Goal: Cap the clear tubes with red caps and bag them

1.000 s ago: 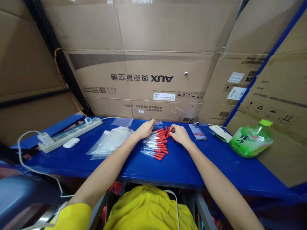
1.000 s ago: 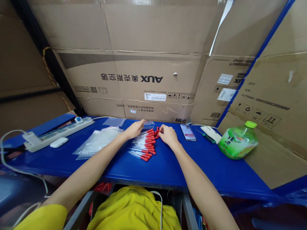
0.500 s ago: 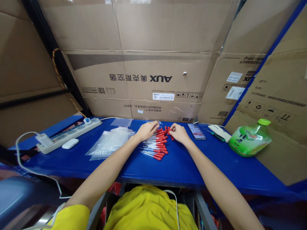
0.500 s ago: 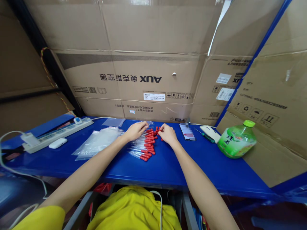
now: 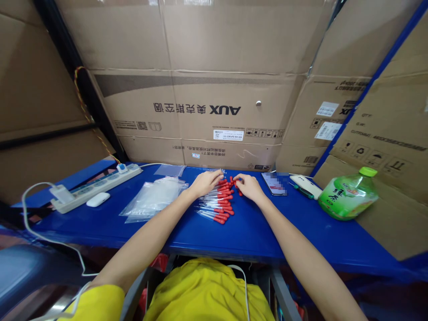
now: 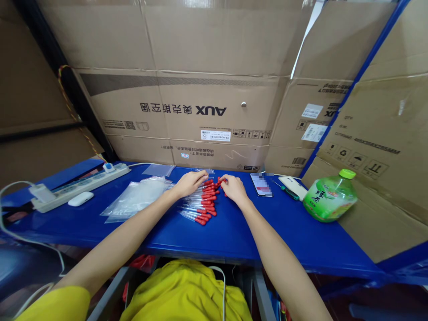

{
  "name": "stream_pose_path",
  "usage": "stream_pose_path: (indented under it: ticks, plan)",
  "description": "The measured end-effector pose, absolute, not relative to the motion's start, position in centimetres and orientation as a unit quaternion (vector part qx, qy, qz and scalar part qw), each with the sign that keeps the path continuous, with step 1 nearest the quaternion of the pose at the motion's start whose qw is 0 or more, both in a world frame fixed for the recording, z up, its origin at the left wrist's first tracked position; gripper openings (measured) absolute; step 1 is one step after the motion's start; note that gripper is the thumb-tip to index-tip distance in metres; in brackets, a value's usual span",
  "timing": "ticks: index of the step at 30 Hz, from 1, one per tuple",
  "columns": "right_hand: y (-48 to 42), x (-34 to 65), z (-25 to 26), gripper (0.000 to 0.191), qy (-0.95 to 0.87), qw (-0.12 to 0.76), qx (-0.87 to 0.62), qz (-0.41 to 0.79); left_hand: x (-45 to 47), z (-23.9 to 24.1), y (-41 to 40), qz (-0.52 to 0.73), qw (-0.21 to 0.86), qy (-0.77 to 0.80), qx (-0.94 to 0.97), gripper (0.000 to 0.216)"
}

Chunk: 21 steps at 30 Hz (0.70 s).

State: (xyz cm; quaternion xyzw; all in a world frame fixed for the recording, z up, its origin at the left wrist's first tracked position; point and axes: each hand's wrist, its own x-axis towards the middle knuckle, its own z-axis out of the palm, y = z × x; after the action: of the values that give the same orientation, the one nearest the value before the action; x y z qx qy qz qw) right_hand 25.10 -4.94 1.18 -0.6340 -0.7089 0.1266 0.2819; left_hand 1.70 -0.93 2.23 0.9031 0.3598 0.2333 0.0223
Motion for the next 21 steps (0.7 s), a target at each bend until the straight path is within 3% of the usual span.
stream_pose_path:
  ticks: [12,21]
  plan:
    - [-5.09,24.59,1.25,0.015,-0.712,0.261,-0.644,0.102,1.85,1.96,-0.82,0.229,0.012,0.365,0.902,0.036]
    - [-4.97,24.59,0.96,0.028,-0.728,0.265,-0.626,0.090,1.91,2.10,-1.09,0.221,0.020,0.369,0.903,0.036]
